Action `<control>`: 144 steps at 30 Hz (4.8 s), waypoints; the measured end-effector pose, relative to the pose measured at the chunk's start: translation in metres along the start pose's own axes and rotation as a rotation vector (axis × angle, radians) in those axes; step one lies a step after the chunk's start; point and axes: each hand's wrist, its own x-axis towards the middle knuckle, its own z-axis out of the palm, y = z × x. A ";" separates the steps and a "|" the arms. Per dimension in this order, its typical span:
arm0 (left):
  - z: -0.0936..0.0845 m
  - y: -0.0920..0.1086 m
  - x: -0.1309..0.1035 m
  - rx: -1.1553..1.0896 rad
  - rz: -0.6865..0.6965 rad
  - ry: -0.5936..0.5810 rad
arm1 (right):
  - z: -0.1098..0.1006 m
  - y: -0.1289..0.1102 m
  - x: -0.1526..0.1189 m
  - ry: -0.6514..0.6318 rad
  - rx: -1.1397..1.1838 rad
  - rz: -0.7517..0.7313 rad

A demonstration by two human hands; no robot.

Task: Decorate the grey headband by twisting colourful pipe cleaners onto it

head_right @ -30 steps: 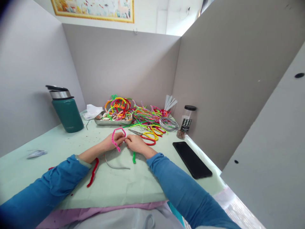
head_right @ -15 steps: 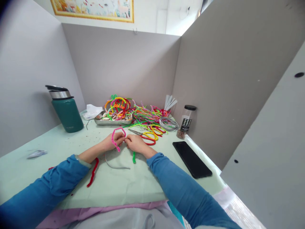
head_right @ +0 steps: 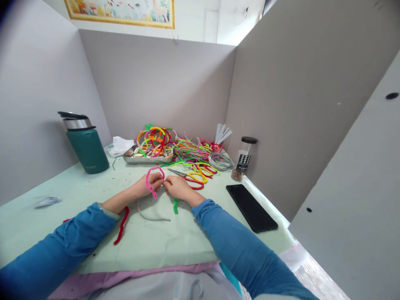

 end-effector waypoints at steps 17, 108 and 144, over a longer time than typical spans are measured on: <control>-0.001 0.002 -0.001 0.006 0.004 -0.010 | 0.000 -0.001 -0.001 -0.004 0.002 0.001; -0.007 0.015 -0.004 -0.214 -0.181 -0.016 | 0.001 -0.004 -0.002 0.122 -0.013 -0.035; -0.009 0.015 -0.004 0.071 0.067 0.157 | 0.007 0.010 0.005 0.086 0.226 0.117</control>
